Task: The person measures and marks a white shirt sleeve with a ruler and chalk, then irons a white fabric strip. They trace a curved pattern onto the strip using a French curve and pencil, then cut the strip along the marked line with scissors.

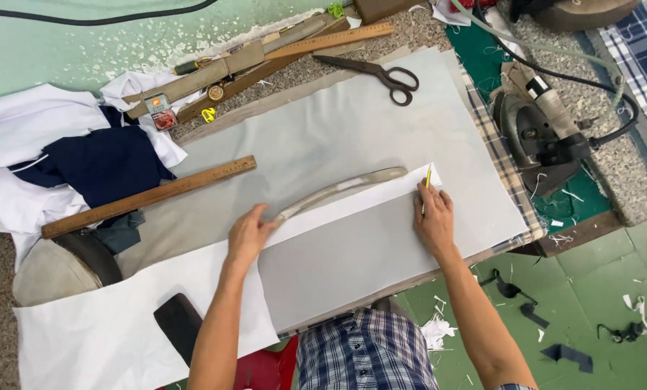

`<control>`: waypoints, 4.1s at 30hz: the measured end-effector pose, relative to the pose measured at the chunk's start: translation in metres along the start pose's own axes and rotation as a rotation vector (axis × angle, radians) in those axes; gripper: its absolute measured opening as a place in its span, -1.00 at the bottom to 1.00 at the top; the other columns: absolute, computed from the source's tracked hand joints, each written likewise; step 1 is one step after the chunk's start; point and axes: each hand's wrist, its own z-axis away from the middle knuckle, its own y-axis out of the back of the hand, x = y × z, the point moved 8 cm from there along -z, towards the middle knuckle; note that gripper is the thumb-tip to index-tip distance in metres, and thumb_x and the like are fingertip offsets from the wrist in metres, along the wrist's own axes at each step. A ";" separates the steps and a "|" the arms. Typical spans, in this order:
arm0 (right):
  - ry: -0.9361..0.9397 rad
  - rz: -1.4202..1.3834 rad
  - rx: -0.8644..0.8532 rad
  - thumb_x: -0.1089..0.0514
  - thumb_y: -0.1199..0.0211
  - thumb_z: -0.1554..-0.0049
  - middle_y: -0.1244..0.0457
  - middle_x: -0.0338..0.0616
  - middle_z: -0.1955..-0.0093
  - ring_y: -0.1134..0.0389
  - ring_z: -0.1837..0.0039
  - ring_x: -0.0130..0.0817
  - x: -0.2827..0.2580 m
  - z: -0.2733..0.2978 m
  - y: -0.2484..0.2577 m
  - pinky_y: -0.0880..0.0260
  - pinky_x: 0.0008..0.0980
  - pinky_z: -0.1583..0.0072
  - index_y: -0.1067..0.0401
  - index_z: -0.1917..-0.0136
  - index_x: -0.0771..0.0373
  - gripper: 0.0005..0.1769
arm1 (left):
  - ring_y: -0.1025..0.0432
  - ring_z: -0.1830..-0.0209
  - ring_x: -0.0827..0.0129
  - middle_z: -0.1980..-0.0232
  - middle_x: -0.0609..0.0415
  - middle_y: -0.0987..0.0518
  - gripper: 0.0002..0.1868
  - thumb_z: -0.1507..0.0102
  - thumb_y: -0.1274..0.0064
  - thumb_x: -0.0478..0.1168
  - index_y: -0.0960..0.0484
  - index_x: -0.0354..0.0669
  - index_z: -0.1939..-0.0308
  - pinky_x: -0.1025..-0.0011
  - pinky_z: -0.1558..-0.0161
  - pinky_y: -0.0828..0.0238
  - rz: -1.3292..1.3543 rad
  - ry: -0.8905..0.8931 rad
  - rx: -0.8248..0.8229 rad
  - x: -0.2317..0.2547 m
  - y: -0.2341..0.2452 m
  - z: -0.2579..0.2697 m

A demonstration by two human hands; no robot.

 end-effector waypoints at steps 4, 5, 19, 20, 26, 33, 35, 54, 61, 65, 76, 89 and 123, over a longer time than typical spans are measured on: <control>-0.078 -0.109 -0.005 0.27 -0.23 -0.28 -0.38 0.01 -0.32 -0.41 -0.32 -0.18 0.007 0.001 0.000 -0.21 -0.09 -0.44 -0.43 -0.35 0.26 -0.64 | -0.52 0.06 -0.12 0.15 -0.22 -0.57 -0.51 -0.33 -0.17 -0.01 -0.56 -0.28 -0.21 0.01 -0.07 -0.40 -0.317 0.040 0.467 -0.012 0.078 0.016; -0.070 -0.114 -0.004 0.27 -0.23 -0.28 -0.38 0.01 -0.32 -0.41 -0.32 -0.18 0.010 0.008 -0.006 -0.21 -0.09 -0.44 -0.43 -0.35 0.26 -0.64 | -0.52 0.06 -0.12 0.15 -0.22 -0.57 -0.51 -0.33 -0.17 -0.01 -0.56 -0.28 -0.21 0.01 -0.07 -0.40 -0.317 0.047 0.474 0.007 0.073 0.023; -0.102 -0.659 -0.182 0.23 -0.29 -0.19 -0.45 -0.09 0.15 -0.52 0.11 -0.14 -0.115 0.030 -0.064 -0.54 -0.25 0.09 -0.58 -0.04 0.19 -0.85 | -0.18 -0.41 -0.03 -0.24 -0.14 -0.38 -0.42 -0.30 -0.01 0.03 -0.48 -0.07 -0.38 -0.06 -0.45 0.00 -0.117 -0.347 0.462 0.150 -0.108 0.043; -0.103 -0.658 -0.184 0.23 -0.29 -0.19 -0.45 -0.09 0.15 -0.52 0.11 -0.14 -0.114 0.031 -0.068 -0.54 -0.25 0.09 -0.58 -0.04 0.19 -0.85 | -0.18 -0.41 -0.03 -0.24 -0.14 -0.38 -0.42 -0.30 -0.01 0.03 -0.48 -0.07 -0.38 -0.06 -0.45 0.00 -0.115 -0.346 0.460 0.150 -0.109 0.042; -0.077 -0.550 -0.149 0.24 -0.24 -0.21 -0.39 -0.07 0.15 -0.49 0.11 -0.13 -0.117 0.040 -0.070 -0.51 -0.25 0.12 -0.53 -0.04 0.21 -0.87 | -0.18 -0.43 -0.04 -0.22 -0.16 -0.40 -0.43 -0.32 0.05 0.01 -0.47 -0.06 -0.40 -0.07 -0.46 0.02 -0.101 -0.309 0.376 0.151 -0.108 0.041; -0.112 -0.606 -0.108 0.30 -0.22 -0.21 -0.39 0.02 0.19 -0.48 0.15 -0.04 -0.113 0.031 -0.055 -0.49 -0.22 0.17 -0.51 -0.03 0.27 -0.89 | -0.19 -0.42 -0.06 -0.23 -0.19 -0.41 -0.47 -0.34 0.07 -0.02 -0.48 -0.07 -0.38 -0.09 -0.45 0.02 -0.089 -0.302 0.363 0.151 -0.107 0.041; -0.118 -0.605 -0.084 0.34 -0.21 -0.22 -0.39 0.06 0.16 -0.48 0.14 0.00 -0.109 0.028 -0.051 -0.48 -0.20 0.17 -0.50 -0.04 0.31 -0.88 | -0.19 -0.42 -0.05 -0.23 -0.18 -0.41 -0.47 -0.35 0.10 0.00 -0.49 -0.07 -0.37 -0.09 -0.44 0.01 -0.089 -0.300 0.365 0.153 -0.106 0.043; 0.173 -0.235 0.013 0.44 -0.09 -0.22 -0.34 0.02 -0.09 -0.42 -0.09 -0.07 -0.067 -0.093 -0.039 -0.45 -0.20 -0.14 -0.37 -0.40 0.25 -0.51 | -0.24 -0.41 -0.08 -0.29 -0.21 -0.39 -0.54 -0.32 0.01 -0.12 -0.53 -0.16 -0.29 -0.08 -0.39 -0.15 -0.108 -0.389 0.555 0.156 -0.101 0.056; 0.345 0.111 -0.330 0.44 0.19 -0.17 0.04 0.38 -0.63 0.06 -0.65 0.17 0.069 -0.249 -0.204 0.14 -0.06 -0.60 0.10 -0.65 0.50 -0.24 | -0.29 -0.41 -0.10 -0.37 -0.21 -0.43 -0.59 -0.42 0.07 -0.08 -0.50 -0.15 -0.30 -0.12 -0.45 -0.17 -0.161 -0.306 0.586 0.137 -0.104 0.136; 0.547 0.304 -0.204 0.39 -0.14 -0.04 -0.28 0.26 -0.11 -0.23 -0.08 0.24 0.049 -0.267 -0.186 -0.29 0.00 -0.28 -0.15 -0.59 0.43 -0.17 | -0.28 -0.40 -0.04 -0.36 -0.16 -0.42 -0.57 -0.36 0.03 -0.04 -0.50 -0.13 -0.25 -0.11 -0.47 -0.16 -0.164 -0.056 0.601 0.090 -0.091 0.172; -0.464 -0.661 -0.616 0.01 -0.21 -0.26 -0.15 -0.08 0.59 -0.15 0.51 -0.40 -0.083 -0.095 0.009 -0.16 -0.44 0.36 -0.26 -0.35 0.32 -0.49 | -0.23 -0.52 -0.07 -0.44 -0.21 -0.41 -0.56 -0.47 0.19 -0.22 -0.38 -0.39 -0.38 -0.03 -0.54 -0.07 -0.066 0.000 0.749 -0.029 0.011 0.142; -0.603 -0.882 -1.685 -0.34 0.00 -0.20 -0.08 -0.30 0.38 -0.19 0.38 -0.50 -0.283 0.230 -0.008 -0.31 -0.49 0.37 -0.06 -0.57 0.14 -0.17 | -0.34 -0.45 -0.02 -0.36 -0.20 -0.48 -0.61 -0.51 0.35 -0.33 -0.34 -0.41 -0.38 0.07 -0.53 -0.21 0.509 -0.088 0.836 -0.100 -0.018 0.132; -0.520 -1.163 -0.774 0.26 -0.20 -0.18 -0.26 0.02 0.64 -0.35 0.59 -0.18 -0.187 0.156 0.028 -0.37 -0.35 0.42 -0.33 -0.18 0.47 -0.66 | -0.07 -0.54 -0.25 -0.49 -0.35 -0.26 -0.33 -0.36 0.02 -0.06 -0.24 -0.34 -0.47 -0.20 -0.49 0.18 0.149 -0.202 0.656 0.008 -0.025 0.125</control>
